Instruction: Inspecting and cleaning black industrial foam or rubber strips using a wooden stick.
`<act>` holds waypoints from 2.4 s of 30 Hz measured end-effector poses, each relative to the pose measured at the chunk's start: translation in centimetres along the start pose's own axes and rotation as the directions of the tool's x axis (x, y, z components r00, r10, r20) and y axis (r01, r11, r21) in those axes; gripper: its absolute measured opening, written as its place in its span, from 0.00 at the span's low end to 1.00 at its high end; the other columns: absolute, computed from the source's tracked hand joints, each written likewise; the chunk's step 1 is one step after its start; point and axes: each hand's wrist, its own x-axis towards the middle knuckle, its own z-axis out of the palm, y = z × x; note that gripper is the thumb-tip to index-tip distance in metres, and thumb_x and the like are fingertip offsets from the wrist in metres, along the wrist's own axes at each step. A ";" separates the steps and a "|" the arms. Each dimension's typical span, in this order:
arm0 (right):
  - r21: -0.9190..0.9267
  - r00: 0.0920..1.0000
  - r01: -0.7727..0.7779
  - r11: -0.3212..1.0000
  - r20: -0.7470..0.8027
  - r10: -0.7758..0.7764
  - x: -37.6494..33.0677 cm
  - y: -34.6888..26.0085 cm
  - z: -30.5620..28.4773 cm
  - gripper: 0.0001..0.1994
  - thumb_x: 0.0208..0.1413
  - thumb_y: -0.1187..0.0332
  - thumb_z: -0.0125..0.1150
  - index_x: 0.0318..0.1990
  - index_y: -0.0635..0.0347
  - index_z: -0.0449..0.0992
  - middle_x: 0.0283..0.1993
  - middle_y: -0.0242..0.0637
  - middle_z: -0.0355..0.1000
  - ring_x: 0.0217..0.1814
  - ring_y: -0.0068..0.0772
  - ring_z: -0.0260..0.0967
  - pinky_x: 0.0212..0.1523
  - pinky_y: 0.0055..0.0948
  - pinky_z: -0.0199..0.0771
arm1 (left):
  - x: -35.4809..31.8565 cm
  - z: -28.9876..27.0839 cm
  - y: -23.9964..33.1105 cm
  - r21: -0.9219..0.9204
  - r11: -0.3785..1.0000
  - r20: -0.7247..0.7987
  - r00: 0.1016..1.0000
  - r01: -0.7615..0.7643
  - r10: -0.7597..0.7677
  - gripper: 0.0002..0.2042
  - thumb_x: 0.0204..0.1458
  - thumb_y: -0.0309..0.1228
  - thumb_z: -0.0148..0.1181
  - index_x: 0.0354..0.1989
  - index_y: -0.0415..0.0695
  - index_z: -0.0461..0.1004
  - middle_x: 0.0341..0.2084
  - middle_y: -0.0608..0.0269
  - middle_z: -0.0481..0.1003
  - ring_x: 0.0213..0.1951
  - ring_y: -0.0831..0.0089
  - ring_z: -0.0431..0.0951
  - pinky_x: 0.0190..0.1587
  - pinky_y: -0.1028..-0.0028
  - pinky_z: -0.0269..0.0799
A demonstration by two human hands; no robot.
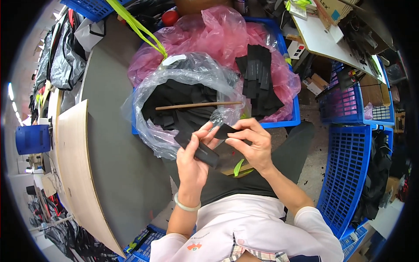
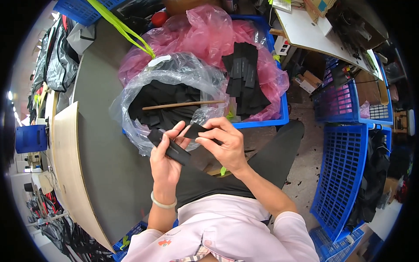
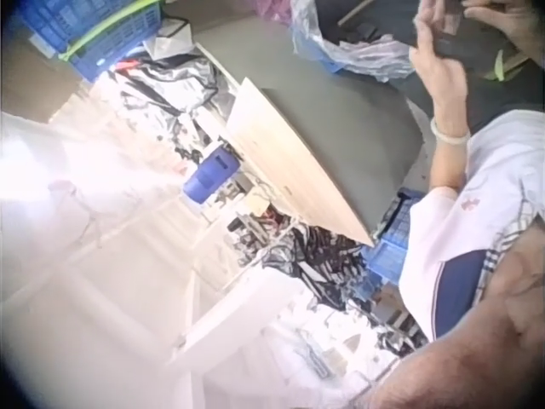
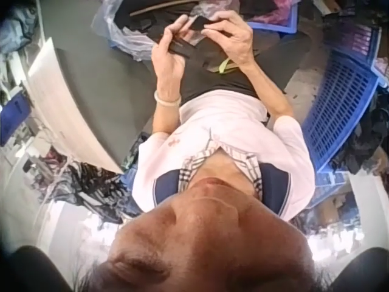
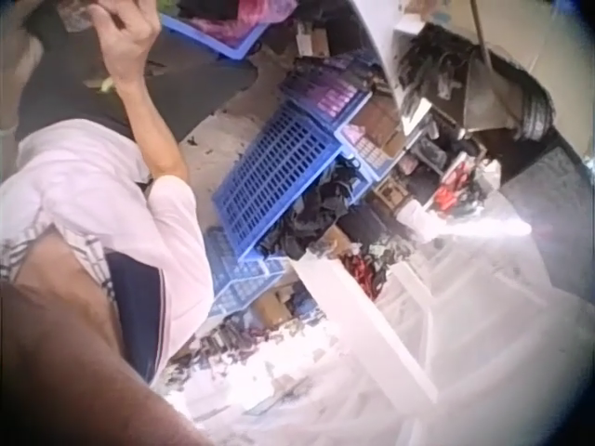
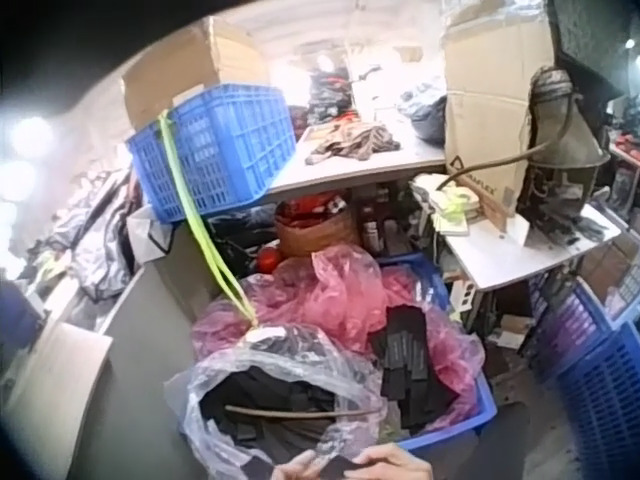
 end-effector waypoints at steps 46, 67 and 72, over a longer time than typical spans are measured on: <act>-0.336 0.820 0.269 0.902 0.572 -0.031 1.0 1.1 3.7 0.07 0.36 0.75 0.59 0.27 0.59 0.70 0.39 0.47 0.66 0.23 0.50 0.70 0.19 0.44 0.68 | 2.9 1.7 -0.7 -0.406 0.911 -0.167 0.974 0.075 -0.155 0.08 0.55 0.25 0.53 0.42 0.41 0.67 0.27 0.56 0.74 0.26 0.71 0.73 0.35 0.70 0.72; 0.356 0.887 -0.413 0.838 0.365 0.282 9.8 -2.4 0.6 0.09 0.52 0.68 0.61 0.27 0.65 0.76 0.22 0.27 0.69 0.26 0.14 0.62 0.28 0.19 0.62 | -0.4 1.4 -1.7 0.045 0.909 0.539 0.756 0.415 -0.372 0.16 0.58 0.32 0.48 0.45 0.29 0.68 0.17 0.58 0.70 0.15 0.78 0.67 0.31 0.70 0.73; 0.463 0.853 -0.518 0.719 0.340 0.395 10.5 1.3 1.6 0.08 0.50 0.68 0.62 0.27 0.64 0.76 0.22 0.27 0.70 0.23 0.13 0.62 0.26 0.17 0.61 | 0.7 1.3 -2.4 -0.098 0.857 0.530 0.755 0.507 -0.386 0.15 0.59 0.31 0.46 0.46 0.29 0.68 0.16 0.55 0.69 0.12 0.75 0.65 0.31 0.67 0.74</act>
